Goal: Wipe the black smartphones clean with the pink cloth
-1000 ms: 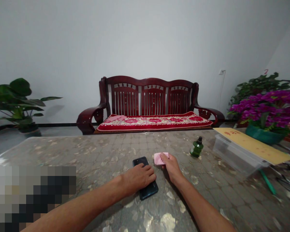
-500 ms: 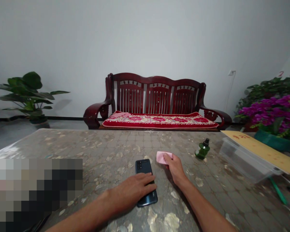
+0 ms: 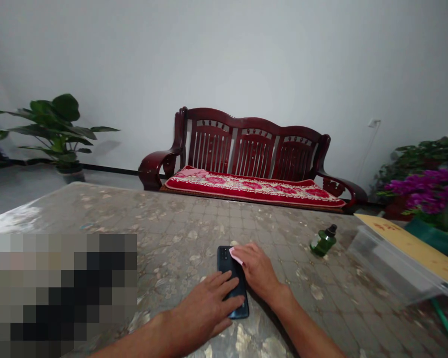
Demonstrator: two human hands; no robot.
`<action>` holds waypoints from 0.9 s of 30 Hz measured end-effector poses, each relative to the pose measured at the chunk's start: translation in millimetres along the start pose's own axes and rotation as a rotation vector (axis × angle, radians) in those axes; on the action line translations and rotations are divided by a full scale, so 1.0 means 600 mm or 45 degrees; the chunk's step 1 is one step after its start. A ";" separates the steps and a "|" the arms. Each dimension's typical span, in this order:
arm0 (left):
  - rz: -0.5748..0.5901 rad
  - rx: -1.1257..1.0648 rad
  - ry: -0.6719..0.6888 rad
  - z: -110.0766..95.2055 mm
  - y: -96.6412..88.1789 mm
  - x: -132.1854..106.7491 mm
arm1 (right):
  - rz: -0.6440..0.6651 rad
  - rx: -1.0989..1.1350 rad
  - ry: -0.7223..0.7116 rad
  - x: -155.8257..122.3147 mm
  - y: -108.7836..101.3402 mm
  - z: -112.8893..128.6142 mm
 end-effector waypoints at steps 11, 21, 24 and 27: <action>-0.034 -0.074 -0.028 0.002 -0.008 -0.016 | 0.078 -0.171 -0.084 0.015 -0.001 0.001; -0.013 -0.043 -0.019 0.010 0.009 -0.019 | 0.179 -0.194 -0.047 0.022 -0.009 0.017; -0.003 -0.047 -0.014 0.009 0.004 -0.018 | 0.120 -0.232 0.043 0.031 -0.005 0.009; -0.019 -0.053 -0.013 0.009 -0.001 -0.018 | 0.109 -0.213 0.070 0.031 -0.002 0.011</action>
Point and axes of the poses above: each hand's wrist, its own x-axis towards the middle knuckle, its own y-axis out of the palm, z = x × y, the point moved 1 cm from there along x, towards the middle knuckle, and after that the axes turned 1 degree about x, right-handed, at the moved point
